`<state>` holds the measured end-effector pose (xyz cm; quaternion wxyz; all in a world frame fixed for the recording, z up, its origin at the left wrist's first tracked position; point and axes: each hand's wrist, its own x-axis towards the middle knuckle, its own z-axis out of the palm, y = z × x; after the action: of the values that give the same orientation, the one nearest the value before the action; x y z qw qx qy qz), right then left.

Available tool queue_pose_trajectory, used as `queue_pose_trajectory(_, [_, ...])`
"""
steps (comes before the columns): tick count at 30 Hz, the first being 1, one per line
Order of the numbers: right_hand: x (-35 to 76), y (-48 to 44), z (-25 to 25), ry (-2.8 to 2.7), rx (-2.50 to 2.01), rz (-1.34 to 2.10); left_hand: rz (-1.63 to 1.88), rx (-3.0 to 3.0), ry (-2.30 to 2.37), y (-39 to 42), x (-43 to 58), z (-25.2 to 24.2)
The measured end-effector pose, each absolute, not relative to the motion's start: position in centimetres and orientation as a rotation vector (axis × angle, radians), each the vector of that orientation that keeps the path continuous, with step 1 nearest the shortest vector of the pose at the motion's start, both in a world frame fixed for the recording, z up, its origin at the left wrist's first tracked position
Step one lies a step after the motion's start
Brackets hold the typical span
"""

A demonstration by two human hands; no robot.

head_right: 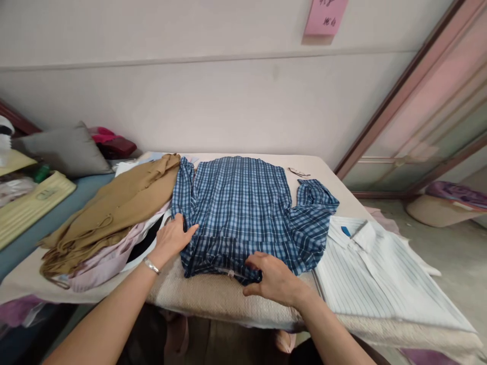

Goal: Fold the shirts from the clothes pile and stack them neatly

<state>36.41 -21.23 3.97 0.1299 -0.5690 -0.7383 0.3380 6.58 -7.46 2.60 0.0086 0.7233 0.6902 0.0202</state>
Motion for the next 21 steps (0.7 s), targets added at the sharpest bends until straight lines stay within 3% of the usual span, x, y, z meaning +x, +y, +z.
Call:
queue_pose_trajectory(9, [35.7,-21.1,3.7,-2.255,-1.561,0.959,-0.227,2.146,2.206,-6.8,4.2,3.5])
queue_pose_trajectory(12, [35.9,-21.0,4.4,-2.309,-1.469,1.182,0.107,2.283,2.235,-7.6,4.8,4.1])
queue_pose_trajectory(15, [35.8,-20.9,5.0,-2.182,-1.436,1.318,0.451,2.483,1.794,-9.0,7.0,3.6])
queue_pose_trajectory(18, [35.2,-20.7,4.7,-2.106,-1.437,1.302,0.12,2.433,1.172,-10.4,8.5,2.7])
queue_pose_trajectory(21, [34.5,-20.8,3.9,-2.175,-1.472,1.42,-0.233,2.271,1.009,-10.8,8.4,2.0])
